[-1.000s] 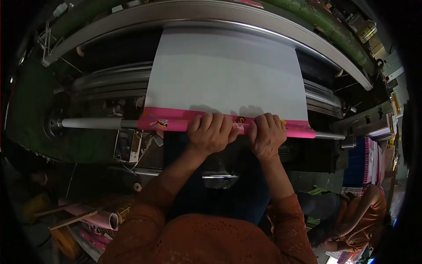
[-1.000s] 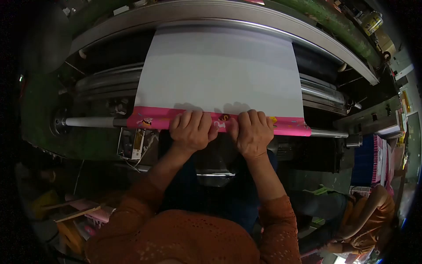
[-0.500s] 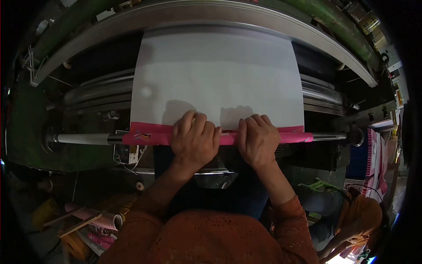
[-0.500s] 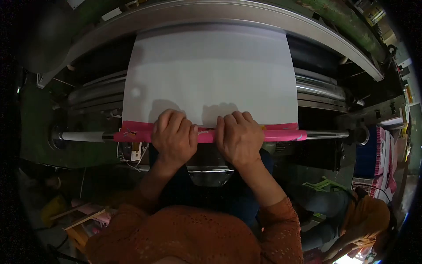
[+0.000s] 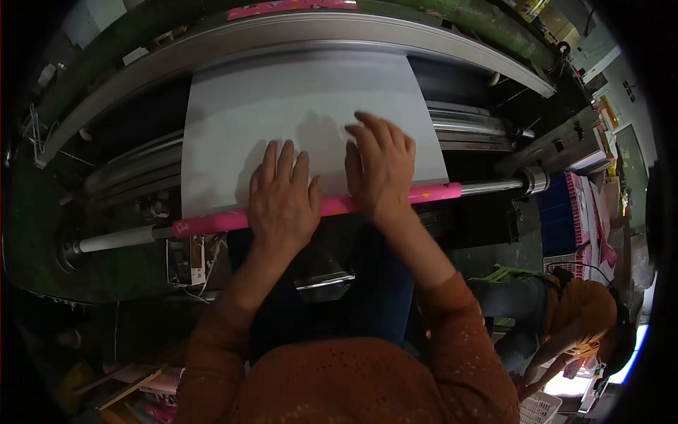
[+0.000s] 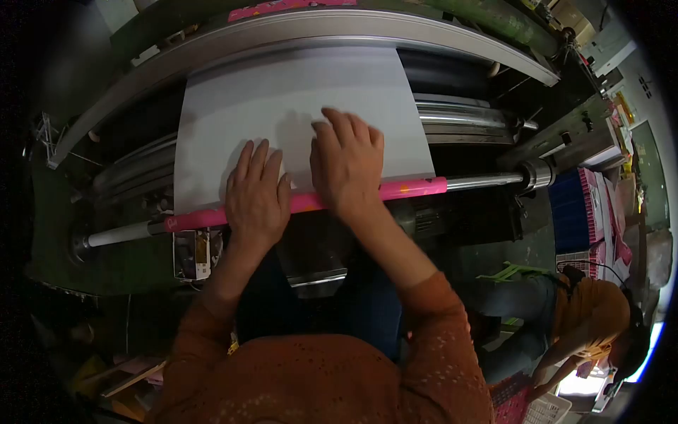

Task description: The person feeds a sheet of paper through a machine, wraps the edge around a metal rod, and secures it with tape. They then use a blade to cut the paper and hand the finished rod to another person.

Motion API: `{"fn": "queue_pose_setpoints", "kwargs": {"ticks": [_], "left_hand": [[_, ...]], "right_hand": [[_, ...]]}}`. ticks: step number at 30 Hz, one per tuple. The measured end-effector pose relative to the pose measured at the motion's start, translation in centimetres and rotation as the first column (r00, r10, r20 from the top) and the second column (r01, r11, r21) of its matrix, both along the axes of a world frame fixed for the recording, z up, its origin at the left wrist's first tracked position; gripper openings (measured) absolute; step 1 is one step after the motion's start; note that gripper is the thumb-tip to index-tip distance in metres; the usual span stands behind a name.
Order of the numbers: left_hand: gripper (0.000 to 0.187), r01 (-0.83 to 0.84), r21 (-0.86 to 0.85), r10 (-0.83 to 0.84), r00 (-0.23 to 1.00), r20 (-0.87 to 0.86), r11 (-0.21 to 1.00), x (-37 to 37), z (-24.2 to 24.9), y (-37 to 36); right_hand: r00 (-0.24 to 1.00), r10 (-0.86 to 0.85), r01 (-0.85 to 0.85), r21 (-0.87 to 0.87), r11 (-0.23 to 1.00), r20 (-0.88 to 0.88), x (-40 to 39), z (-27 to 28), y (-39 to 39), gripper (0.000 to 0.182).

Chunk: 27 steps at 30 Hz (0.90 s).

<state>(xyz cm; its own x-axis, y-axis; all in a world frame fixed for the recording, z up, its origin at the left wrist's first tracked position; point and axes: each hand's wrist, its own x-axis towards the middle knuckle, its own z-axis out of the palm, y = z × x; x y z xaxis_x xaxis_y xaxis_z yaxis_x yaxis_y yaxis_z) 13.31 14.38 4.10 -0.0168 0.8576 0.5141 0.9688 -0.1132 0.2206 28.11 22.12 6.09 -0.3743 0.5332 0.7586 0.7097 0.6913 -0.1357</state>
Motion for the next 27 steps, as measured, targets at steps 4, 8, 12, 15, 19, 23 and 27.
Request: {"fn": "queue_pose_setpoints", "kwargs": {"ticks": [4,8,12,15,19,23,27], "left_hand": [[0.042,0.018,0.331,-0.044,0.996,0.072,0.943,-1.6,1.8,1.6],[0.053,0.208,-0.037,-0.208,0.978,0.005,0.977,2.9,-2.4,-3.5],[0.055,0.116,-0.028,-0.118,0.991,-0.065,0.993,1.9,0.4,0.9],[0.041,0.101,0.287,-0.083,0.994,-0.074,0.953,0.4,2.7,0.7],[0.04,0.406,0.313,-0.41,0.91,-0.058,0.858,0.7,-4.2,-6.4],[0.04,0.237,-0.071,-0.238,0.971,-0.013,0.969,-0.4,-10.3,-9.4],[0.036,0.101,-0.228,-0.08,0.992,0.099,0.968,-3.4,-17.0,-11.0]], "right_hand": [[0.994,-0.055,0.075,-0.213,0.974,0.1,1.6,-2.1,-5.3,0.051],[0.989,-0.131,0.144,-0.238,0.961,0.071,0.2,-0.7,-1.3,0.055],[0.992,-0.127,0.126,-0.129,0.984,0.003,1.1,-0.6,0.5,0.049],[0.996,-0.072,0.079,-0.164,0.983,0.051,2.5,-0.5,-4.2,0.049],[0.987,-0.091,0.108,-0.13,0.986,0.131,2.7,-3.1,-3.5,0.052],[0.988,-0.152,0.152,0.004,0.988,-0.006,1.2,0.2,2.1,0.032],[0.913,-0.084,0.064,-0.064,0.996,-0.399,-0.2,6.6,5.8,0.013]]}}
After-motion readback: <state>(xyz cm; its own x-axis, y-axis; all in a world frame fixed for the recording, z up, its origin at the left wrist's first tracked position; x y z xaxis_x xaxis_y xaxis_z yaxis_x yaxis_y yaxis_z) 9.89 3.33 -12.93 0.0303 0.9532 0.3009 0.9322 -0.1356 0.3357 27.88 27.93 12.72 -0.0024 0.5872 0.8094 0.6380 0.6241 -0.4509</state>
